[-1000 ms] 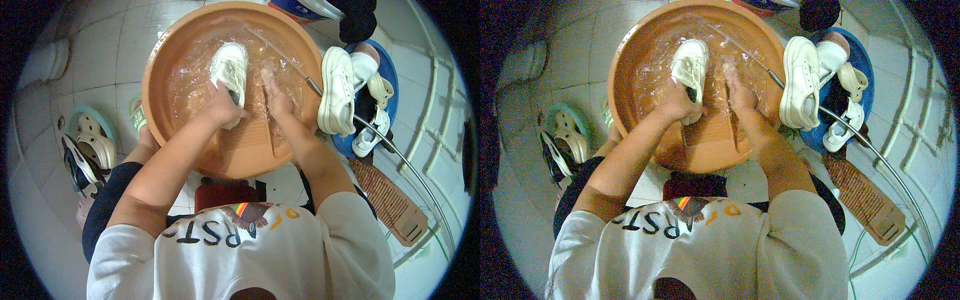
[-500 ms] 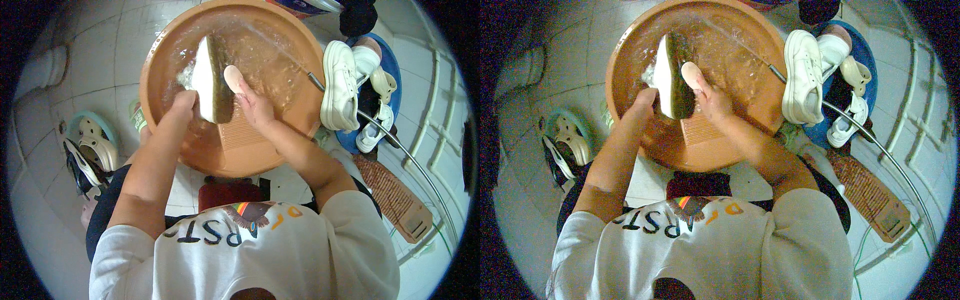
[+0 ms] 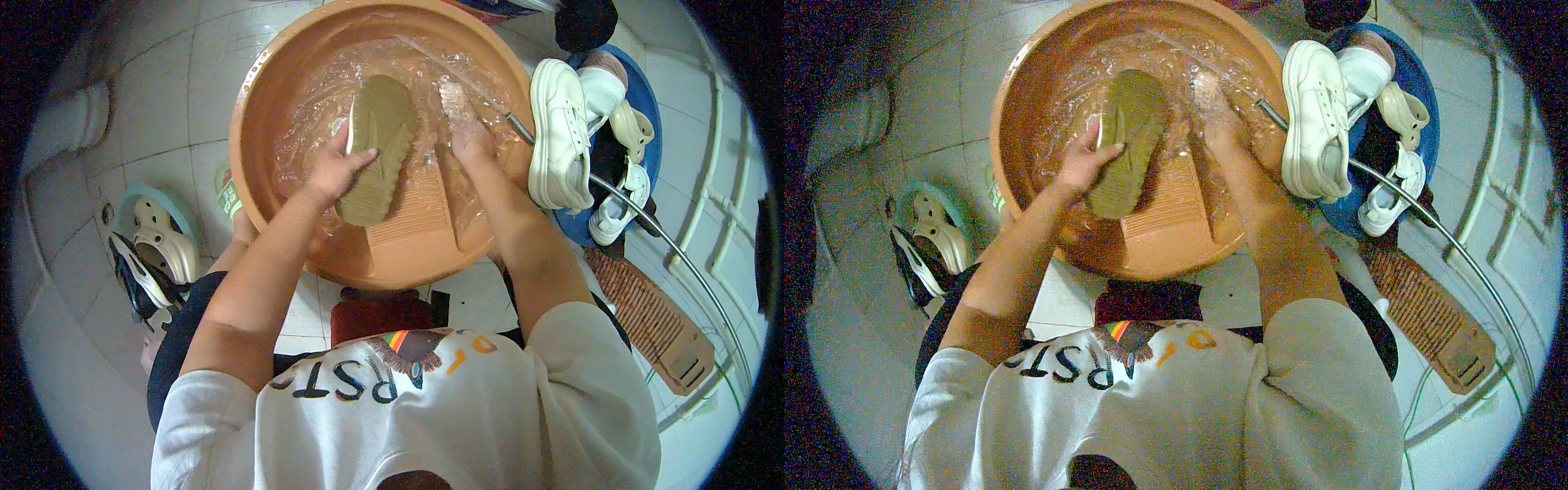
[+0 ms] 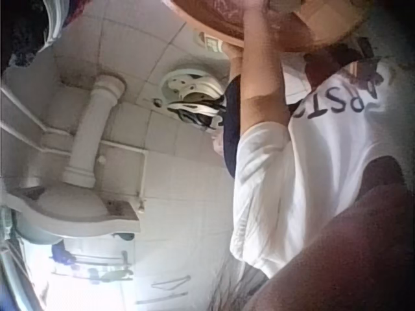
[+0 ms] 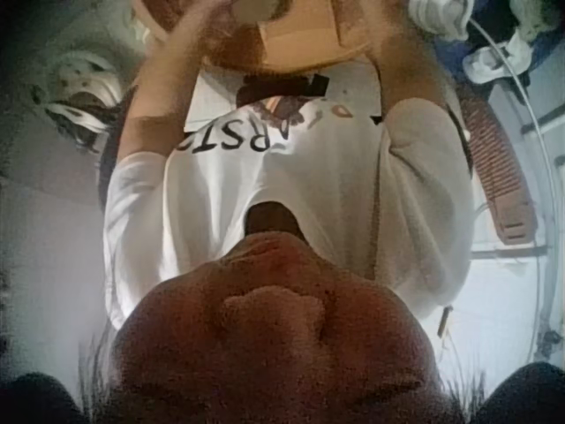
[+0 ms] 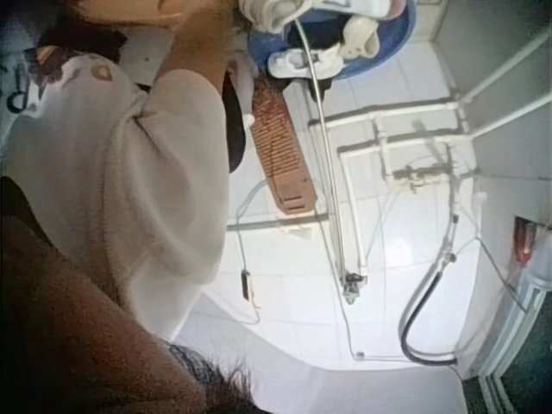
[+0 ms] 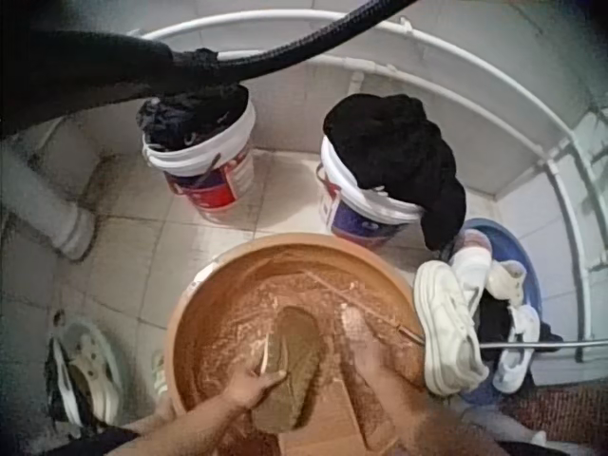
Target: The person sits on the floor and washes a pair of white sneakers. They use a handheld shower hose to rinse the shoes inside and out, then scrub them with a brush in a basin of water. The person handles the shoes one at a time, rinsing and scrubbing different parts before placing them in a blue basin.
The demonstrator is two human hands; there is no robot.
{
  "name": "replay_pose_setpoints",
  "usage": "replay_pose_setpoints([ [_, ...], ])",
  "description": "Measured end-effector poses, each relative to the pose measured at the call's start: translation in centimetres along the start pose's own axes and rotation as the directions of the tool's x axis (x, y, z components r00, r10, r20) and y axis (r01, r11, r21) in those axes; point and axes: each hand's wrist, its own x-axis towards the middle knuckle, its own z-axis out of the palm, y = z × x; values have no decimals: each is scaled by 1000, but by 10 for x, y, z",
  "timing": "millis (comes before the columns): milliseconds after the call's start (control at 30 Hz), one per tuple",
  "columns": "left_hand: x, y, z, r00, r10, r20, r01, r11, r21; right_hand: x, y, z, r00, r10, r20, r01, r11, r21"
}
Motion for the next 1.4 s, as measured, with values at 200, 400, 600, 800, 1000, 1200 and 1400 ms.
replay_pose_setpoints([
  [200,5,-23,-2,999,26,-36,-26,1000,14,-74,-97,-38,919,-314,237,323,946,3],
  [400,12,-35,4,999,-44,-17,41,990,-136,18,-91,-2,968,-247,45,242,965,101],
  [600,-9,-1,5,993,-70,-96,64,996,-65,-68,-124,-42,867,-400,296,426,904,-27],
  [800,2,-23,3,997,-1,-84,-2,999,-39,2,-136,-61,955,38,294,-70,993,99],
  [1000,-2,-23,1,964,-108,-244,143,981,130,16,-18,-2,983,153,99,-152,988,-15],
  [1200,-6,-8,-8,959,-141,-244,240,861,448,-25,-76,-16,989,140,48,-146,974,173],
  [1400,20,-57,-17,963,-127,-239,194,939,284,-146,-77,-20,799,-547,249,580,811,-79],
])
